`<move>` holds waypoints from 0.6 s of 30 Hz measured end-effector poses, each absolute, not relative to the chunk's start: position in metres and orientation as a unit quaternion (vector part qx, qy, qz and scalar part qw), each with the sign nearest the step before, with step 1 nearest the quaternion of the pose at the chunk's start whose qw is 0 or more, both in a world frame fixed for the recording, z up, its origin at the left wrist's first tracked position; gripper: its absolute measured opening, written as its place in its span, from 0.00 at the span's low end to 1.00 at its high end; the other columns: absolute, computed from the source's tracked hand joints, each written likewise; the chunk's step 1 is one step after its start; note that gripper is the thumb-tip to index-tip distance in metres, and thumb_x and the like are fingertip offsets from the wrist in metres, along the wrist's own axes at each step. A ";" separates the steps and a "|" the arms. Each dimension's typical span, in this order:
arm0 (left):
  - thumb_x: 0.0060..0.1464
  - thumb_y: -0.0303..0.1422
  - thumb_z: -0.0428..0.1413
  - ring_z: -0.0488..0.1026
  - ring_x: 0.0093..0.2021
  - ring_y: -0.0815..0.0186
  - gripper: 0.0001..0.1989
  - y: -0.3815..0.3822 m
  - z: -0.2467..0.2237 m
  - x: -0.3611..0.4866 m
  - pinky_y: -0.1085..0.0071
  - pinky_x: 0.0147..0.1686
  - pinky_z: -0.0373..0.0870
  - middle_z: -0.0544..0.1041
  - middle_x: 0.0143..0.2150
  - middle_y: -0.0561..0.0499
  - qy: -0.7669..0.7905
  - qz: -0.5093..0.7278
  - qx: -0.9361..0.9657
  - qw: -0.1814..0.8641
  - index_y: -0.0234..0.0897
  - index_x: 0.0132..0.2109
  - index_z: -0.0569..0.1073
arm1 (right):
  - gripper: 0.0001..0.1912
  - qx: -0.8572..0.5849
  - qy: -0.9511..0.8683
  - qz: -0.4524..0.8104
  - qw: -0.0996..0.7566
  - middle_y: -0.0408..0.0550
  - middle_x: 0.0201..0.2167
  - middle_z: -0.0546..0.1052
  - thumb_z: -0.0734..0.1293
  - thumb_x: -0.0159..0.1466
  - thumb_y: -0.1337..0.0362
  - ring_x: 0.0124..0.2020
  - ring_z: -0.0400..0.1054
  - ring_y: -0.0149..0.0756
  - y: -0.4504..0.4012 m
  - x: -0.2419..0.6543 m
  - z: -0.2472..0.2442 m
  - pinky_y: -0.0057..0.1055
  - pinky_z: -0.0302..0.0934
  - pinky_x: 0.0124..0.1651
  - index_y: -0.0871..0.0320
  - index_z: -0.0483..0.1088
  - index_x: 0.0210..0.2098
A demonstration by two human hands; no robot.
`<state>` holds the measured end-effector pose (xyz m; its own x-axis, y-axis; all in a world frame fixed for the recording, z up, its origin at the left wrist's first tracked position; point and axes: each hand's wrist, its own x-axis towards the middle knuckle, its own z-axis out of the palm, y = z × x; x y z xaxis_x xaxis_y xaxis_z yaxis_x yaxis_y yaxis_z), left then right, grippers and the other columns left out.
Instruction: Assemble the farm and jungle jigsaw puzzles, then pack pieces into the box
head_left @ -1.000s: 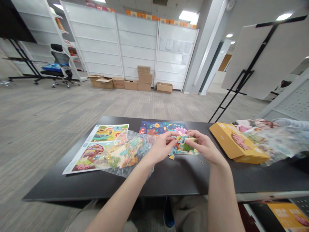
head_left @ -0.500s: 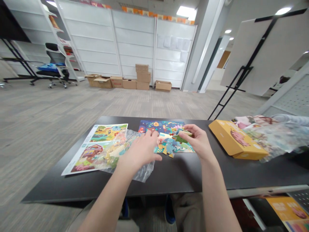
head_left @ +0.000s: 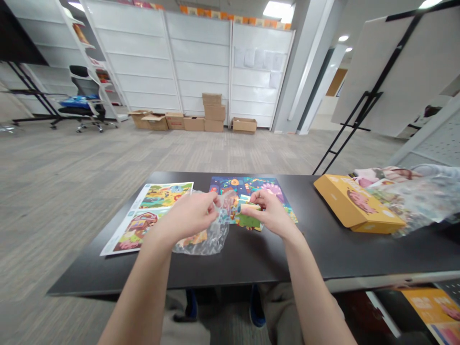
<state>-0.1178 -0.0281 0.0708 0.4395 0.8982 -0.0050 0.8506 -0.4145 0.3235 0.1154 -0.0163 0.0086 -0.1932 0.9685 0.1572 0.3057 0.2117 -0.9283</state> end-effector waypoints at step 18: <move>0.60 0.34 0.49 0.76 0.39 0.61 0.14 -0.027 0.085 -0.127 0.67 0.40 0.69 0.81 0.40 0.48 0.478 0.185 0.839 0.183 0.38 0.47 0.77 | 0.02 -0.368 -0.669 0.468 0.446 0.41 0.24 0.72 0.66 0.57 0.68 0.29 0.67 0.34 -0.019 0.008 -0.018 0.28 0.61 0.31 0.56 0.69 0.31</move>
